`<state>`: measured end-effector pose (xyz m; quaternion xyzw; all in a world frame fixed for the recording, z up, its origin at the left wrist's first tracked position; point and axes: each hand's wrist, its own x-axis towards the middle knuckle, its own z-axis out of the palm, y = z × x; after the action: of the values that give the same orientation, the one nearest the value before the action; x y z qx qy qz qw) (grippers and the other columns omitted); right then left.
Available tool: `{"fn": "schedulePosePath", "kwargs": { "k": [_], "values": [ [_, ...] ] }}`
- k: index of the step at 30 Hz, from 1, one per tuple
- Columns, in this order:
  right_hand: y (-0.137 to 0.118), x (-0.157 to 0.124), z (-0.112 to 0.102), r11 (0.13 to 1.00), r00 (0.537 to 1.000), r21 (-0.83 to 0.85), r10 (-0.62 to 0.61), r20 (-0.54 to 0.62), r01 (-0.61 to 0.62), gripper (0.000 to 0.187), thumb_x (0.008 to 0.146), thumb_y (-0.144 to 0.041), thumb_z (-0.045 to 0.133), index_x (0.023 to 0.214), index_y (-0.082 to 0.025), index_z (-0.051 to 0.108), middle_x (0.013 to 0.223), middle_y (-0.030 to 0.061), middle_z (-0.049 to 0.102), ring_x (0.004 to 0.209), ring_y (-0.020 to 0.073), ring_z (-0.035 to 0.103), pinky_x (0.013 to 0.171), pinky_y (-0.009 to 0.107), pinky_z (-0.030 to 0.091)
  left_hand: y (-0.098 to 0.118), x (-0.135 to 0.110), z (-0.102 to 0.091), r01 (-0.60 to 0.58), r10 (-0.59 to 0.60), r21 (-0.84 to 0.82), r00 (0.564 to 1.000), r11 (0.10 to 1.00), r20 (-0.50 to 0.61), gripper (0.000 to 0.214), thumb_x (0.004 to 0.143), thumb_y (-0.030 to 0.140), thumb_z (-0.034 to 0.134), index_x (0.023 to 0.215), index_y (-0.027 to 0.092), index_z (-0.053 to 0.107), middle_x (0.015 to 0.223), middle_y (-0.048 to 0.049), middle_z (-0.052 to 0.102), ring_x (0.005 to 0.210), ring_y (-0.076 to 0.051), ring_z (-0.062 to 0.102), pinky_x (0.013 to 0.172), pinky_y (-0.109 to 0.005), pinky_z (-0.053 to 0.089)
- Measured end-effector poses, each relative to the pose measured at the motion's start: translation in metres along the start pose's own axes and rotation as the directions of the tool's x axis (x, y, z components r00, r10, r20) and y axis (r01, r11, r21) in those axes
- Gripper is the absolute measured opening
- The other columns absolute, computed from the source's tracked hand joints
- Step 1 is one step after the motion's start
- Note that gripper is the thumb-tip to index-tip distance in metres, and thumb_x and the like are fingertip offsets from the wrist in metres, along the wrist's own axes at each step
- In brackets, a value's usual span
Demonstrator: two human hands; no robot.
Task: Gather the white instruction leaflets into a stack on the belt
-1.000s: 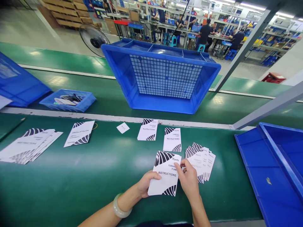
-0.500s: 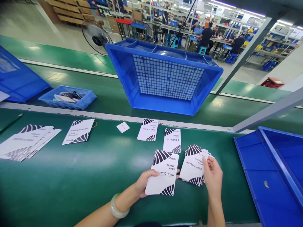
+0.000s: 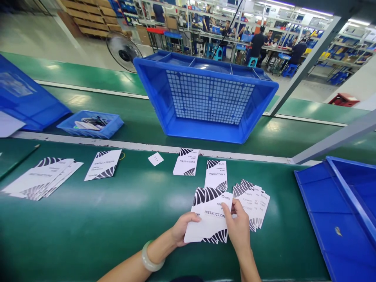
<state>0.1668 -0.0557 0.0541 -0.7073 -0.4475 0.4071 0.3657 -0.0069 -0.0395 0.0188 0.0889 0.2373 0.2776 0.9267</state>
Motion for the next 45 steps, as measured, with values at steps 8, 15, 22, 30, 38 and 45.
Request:
{"fn": "schedulePosePath", "kwargs": {
  "k": [8, 15, 22, 30, 38, 45],
  "values": [
    [0.023, 0.025, -0.054, 0.949, 0.945, 0.313, 0.146, -0.293, -0.05, 0.052, 0.07, -0.051, 0.068, 0.107, -0.017, 0.054, 0.108, 0.0128, 0.06, 0.091, 0.0288, 0.06, 0.072, 0.039, 0.051, 0.011, -0.005, 0.012, -0.086, 0.081, 0.007, 0.959, 0.996, 0.271, 0.059, 0.072, 0.021, 0.052, 0.128, 0.003, 0.047, 0.133, -0.0215, 0.044, 0.122, -0.036, 0.042, 0.084, -0.038, 0.048],
    [0.021, 0.016, -0.02, 0.986, 0.976, -0.141, -0.114, -0.186, 0.088, 0.052, 0.083, -0.049, 0.052, 0.125, -0.019, 0.045, 0.124, 0.012, 0.051, 0.113, 0.0281, 0.047, 0.092, 0.042, 0.041, 0.007, -0.003, 0.012, -0.066, 0.058, 0.027, 0.973, 0.997, 0.223, 0.06, 0.068, 0.019, 0.054, 0.126, 0.003, 0.049, 0.129, -0.0206, 0.048, 0.118, -0.033, 0.047, 0.085, -0.037, 0.047],
    [-0.006, 0.002, 0.014, 0.995, 0.999, 0.096, -0.024, 0.045, 0.019, 0.044, 0.082, -0.048, 0.055, 0.115, -0.021, 0.049, 0.114, 0.0103, 0.057, 0.098, 0.0255, 0.055, 0.082, 0.037, 0.047, 0.001, -0.002, 0.004, -0.032, 0.033, 0.037, 0.999, 0.999, -0.042, 0.054, 0.056, 0.014, 0.057, 0.109, 0.002, 0.059, 0.094, -0.0156, 0.065, 0.079, -0.024, 0.062, 0.068, -0.032, 0.05],
    [0.014, 0.015, -0.035, 0.914, 0.968, 0.407, 0.109, -0.225, -0.008, 0.046, 0.076, -0.047, 0.065, 0.107, -0.017, 0.051, 0.109, 0.013, 0.06, 0.094, 0.0268, 0.06, 0.073, 0.035, 0.052, 0.003, -0.003, 0.003, -0.037, 0.036, 0.033, 0.999, 0.999, 0.031, 0.054, 0.061, 0.017, 0.058, 0.113, 0.003, 0.058, 0.108, -0.0191, 0.061, 0.086, -0.026, 0.062, 0.065, -0.031, 0.052],
    [0.016, 0.013, -0.017, 0.968, 0.934, -0.186, -0.215, -0.284, 0.166, 0.058, 0.084, -0.045, 0.052, 0.134, -0.019, 0.037, 0.131, 0.0117, 0.044, 0.119, 0.0267, 0.042, 0.099, 0.042, 0.035, 0.006, -0.004, 0.009, -0.078, 0.06, 0.075, 0.974, 0.994, 0.22, 0.059, 0.072, 0.021, 0.053, 0.128, 0.003, 0.047, 0.129, -0.0215, 0.047, 0.119, -0.035, 0.046, 0.087, -0.04, 0.045],
    [-0.01, -0.003, 0.023, 0.998, 0.999, 0.062, 0.012, 0.045, -0.015, 0.065, 0.082, -0.047, 0.056, 0.137, -0.025, 0.029, 0.124, 0.0076, 0.051, 0.109, 0.0235, 0.052, 0.087, 0.035, 0.046, 0.0, -0.001, 0.005, -0.033, 0.035, 0.047, 0.999, 0.998, -0.038, 0.052, 0.057, 0.016, 0.061, 0.108, 0.005, 0.059, 0.096, -0.0149, 0.065, 0.081, -0.024, 0.062, 0.069, -0.032, 0.05]
  ]
}}
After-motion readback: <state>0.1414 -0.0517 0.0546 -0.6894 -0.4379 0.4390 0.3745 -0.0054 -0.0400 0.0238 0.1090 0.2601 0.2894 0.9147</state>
